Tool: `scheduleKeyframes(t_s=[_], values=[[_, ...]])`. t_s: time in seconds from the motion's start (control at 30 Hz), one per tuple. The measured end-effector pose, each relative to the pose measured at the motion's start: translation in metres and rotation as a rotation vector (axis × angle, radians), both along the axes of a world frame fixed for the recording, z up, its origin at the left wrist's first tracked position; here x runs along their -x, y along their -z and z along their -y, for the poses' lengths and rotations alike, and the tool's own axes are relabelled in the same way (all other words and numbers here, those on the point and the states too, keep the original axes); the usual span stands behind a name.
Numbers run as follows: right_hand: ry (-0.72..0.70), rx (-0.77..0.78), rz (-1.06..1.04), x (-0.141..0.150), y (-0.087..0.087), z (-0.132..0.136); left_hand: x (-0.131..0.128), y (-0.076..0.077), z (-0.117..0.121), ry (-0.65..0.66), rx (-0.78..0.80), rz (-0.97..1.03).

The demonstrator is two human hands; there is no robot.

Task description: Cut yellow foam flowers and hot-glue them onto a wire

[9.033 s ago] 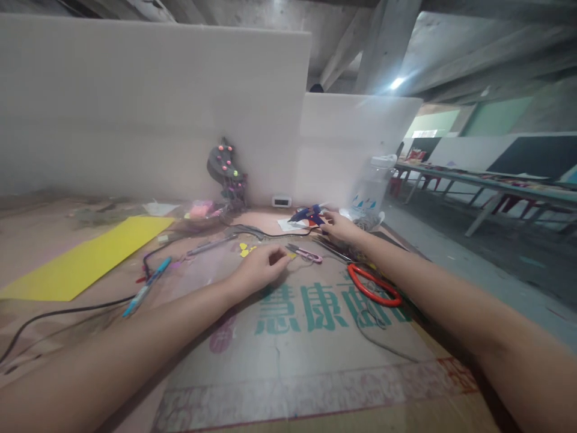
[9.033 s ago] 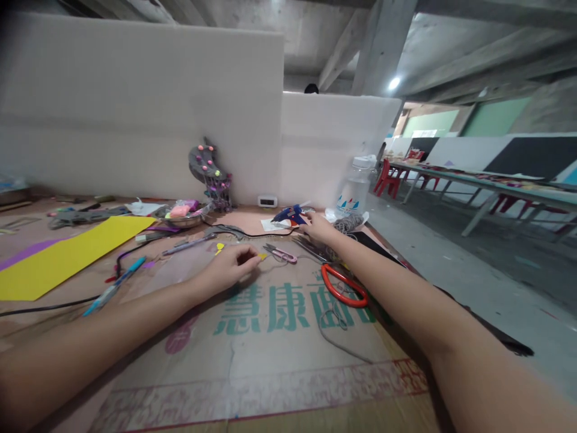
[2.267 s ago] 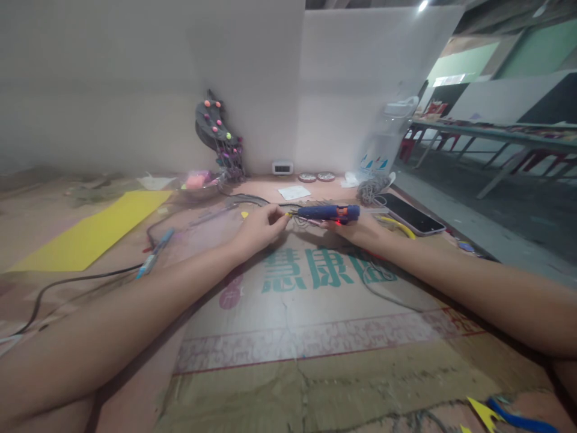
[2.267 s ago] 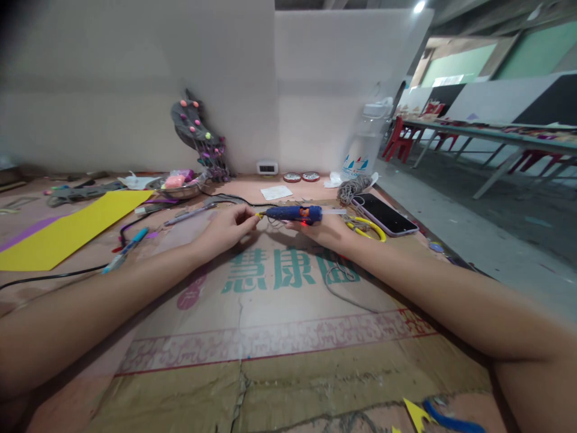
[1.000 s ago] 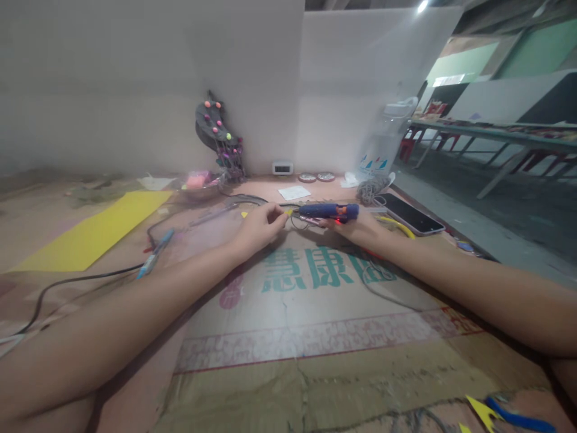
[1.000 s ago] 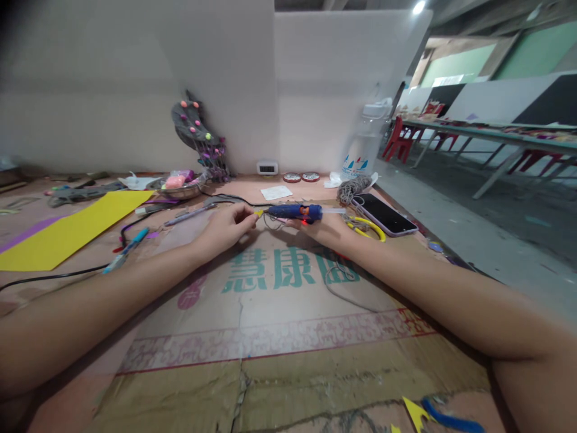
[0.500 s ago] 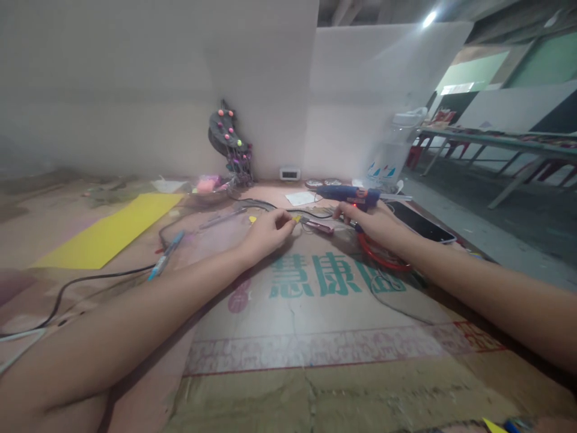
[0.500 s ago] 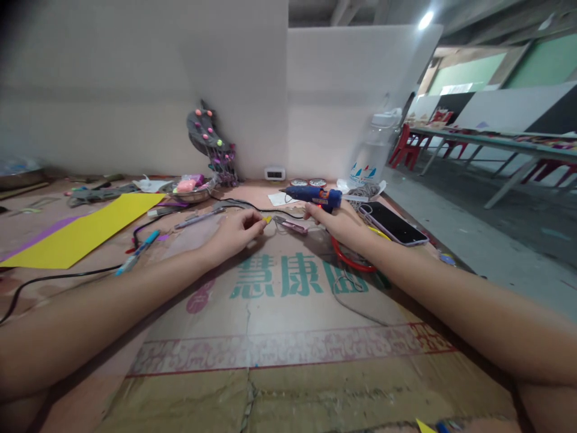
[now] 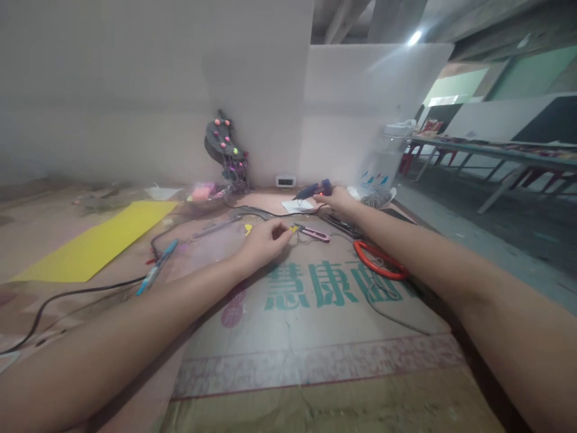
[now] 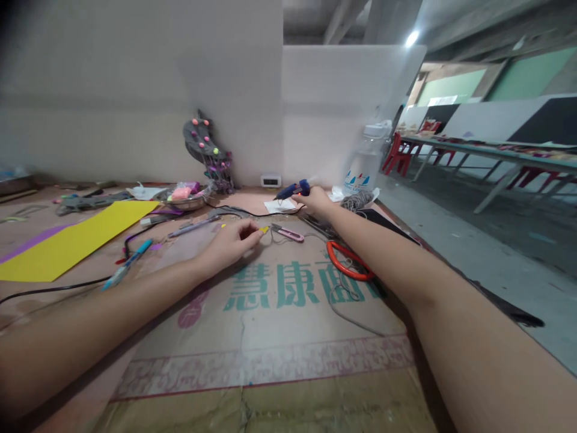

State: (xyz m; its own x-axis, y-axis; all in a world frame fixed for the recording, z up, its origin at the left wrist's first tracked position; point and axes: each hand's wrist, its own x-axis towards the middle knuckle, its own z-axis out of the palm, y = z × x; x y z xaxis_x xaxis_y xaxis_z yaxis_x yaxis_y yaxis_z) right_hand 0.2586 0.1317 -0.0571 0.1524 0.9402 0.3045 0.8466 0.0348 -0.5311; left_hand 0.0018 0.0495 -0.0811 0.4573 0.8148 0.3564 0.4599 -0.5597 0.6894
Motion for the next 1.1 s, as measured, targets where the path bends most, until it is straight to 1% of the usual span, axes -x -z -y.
scheduleKeyframes(t_s=[0.1,0.17,0.23,0.33,0.4,0.47,0.5,0.53,0.57,0.63,0.7,0.77,0.83,0.9,1.0,1.1], values=[[-0.024,0.037,0.057,-0.003,0.008,-0.010,0.000,0.002,-0.002,0.014,-0.014,0.006],[-0.046,0.060,0.100,-0.008,0.008,-0.011,0.000,0.002,-0.002,0.018,-0.015,0.005],[-0.058,0.073,0.148,-0.014,0.005,-0.007,0.000,0.001,-0.001,0.012,-0.007,0.006],[-0.038,0.020,0.228,-0.018,-0.004,0.010,0.000,-0.001,0.001,0.003,0.008,0.010],[-0.040,-0.069,0.270,-0.015,-0.010,0.029,0.000,-0.002,0.001,0.003,0.011,0.017],[-0.098,-0.189,0.287,-0.004,-0.013,0.054,0.000,-0.002,0.001,0.001,0.001,0.025],[-0.145,-0.242,0.268,0.004,-0.014,0.067,0.000,-0.002,0.001,0.001,-0.006,0.030],[-0.199,-0.243,0.218,0.013,-0.012,0.081,0.000,-0.001,0.001,0.003,-0.013,0.036],[-0.237,-0.227,0.160,0.022,-0.010,0.095,0.000,-0.001,0.001,0.009,-0.016,0.041],[-0.346,-0.166,0.112,0.040,-0.001,0.117,0.001,-0.001,0.001,0.026,-0.011,0.054],[-0.453,-0.124,0.094,0.054,0.012,0.130,0.001,-0.002,0.002,0.042,-0.005,0.066],[-0.517,-0.110,0.080,0.062,0.023,0.134,0.000,-0.003,0.003,0.051,-0.004,0.075],[-0.519,-0.123,0.041,0.064,0.030,0.132,0.000,-0.004,0.005,0.059,0.002,0.073],[-0.502,-0.130,-0.028,0.064,0.030,0.131,-0.001,-0.006,0.007,0.072,0.015,0.058],[-0.463,-0.106,-0.139,0.063,0.024,0.134,-0.001,-0.006,0.011,0.096,0.010,0.034],[-0.382,-0.079,-0.211,0.064,0.019,0.138,-0.002,-0.006,0.012,0.123,0.007,0.007]])
